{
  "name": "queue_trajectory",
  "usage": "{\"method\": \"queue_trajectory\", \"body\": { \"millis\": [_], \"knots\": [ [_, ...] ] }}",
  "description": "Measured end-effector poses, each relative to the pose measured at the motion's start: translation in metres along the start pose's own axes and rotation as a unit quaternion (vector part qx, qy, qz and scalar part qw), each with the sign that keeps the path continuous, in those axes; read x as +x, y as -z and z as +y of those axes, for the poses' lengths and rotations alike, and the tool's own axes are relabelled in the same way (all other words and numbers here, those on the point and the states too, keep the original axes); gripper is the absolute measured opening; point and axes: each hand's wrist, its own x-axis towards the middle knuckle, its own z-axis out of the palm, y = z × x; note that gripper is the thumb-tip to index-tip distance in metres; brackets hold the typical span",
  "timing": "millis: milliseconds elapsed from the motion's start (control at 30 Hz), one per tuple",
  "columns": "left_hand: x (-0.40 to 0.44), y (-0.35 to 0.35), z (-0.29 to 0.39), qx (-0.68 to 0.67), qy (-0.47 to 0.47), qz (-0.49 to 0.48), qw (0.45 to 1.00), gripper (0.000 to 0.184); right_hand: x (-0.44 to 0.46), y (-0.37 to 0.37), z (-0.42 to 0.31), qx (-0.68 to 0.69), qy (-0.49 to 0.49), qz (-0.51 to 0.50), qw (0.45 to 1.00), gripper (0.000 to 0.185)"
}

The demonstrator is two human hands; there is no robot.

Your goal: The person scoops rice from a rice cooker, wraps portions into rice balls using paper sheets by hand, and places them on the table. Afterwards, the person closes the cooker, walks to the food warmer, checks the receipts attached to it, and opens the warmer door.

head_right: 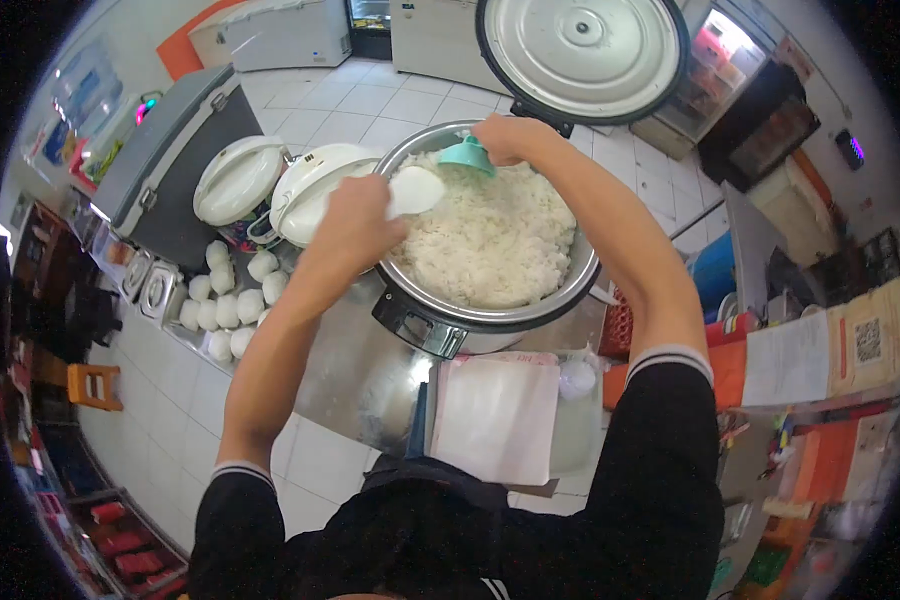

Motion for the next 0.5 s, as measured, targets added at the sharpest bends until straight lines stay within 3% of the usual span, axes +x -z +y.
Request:
{"method": "queue_trajectory", "body": {
  "millis": [67, 100, 133, 200, 267, 333, 400, 467, 500],
  "knots": [
    [-0.022, 0.014, -0.016, -0.014, -0.059, 0.108, 0.992, 0.016, 0.003, 0.005, -0.009, 0.016, 0.008, -0.160, 0.987, 0.031],
    [-0.028, 0.023, -0.021, -0.006, -0.067, 0.105, 0.992, 0.016, -0.002, 0.011, -0.015, 0.028, 0.017, -0.199, 0.979, 0.035],
    [-0.033, 0.032, -0.026, -0.013, -0.053, 0.101, 0.993, 0.018, -0.004, 0.003, -0.012, 0.034, 0.013, -0.193, 0.981, 0.035],
    [-0.037, 0.038, -0.028, -0.020, -0.038, 0.105, 0.994, 0.020, -0.004, -0.013, -0.004, 0.067, 0.132, -0.168, 0.975, 0.044],
    [-0.039, 0.037, -0.029, -0.048, -0.014, 0.066, 0.997, 0.035, -0.035, 0.017, -0.025, 0.105, 0.077, -0.214, 0.968, 0.051],
    [-0.036, 0.036, -0.021, -0.067, -0.009, 0.037, 0.997, 0.034, -0.050, 0.022, -0.019, 0.218, 0.040, -0.319, 0.921, 0.052],
    [-0.031, 0.033, -0.016, -0.087, -0.012, 0.013, 0.996, 0.034, -0.074, 0.027, -0.008, 0.246, 0.018, -0.322, 0.914, 0.050],
    [-0.026, 0.024, -0.015, -0.136, 0.007, -0.005, 0.991, 0.033, -0.101, 0.024, 0.013, 0.446, -0.055, -0.325, 0.832, 0.049],
    [-0.019, 0.018, -0.015, -0.175, 0.022, 0.000, 0.984, 0.033, -0.111, 0.018, 0.025, 0.530, -0.036, -0.342, 0.776, 0.050]
  ]
}}
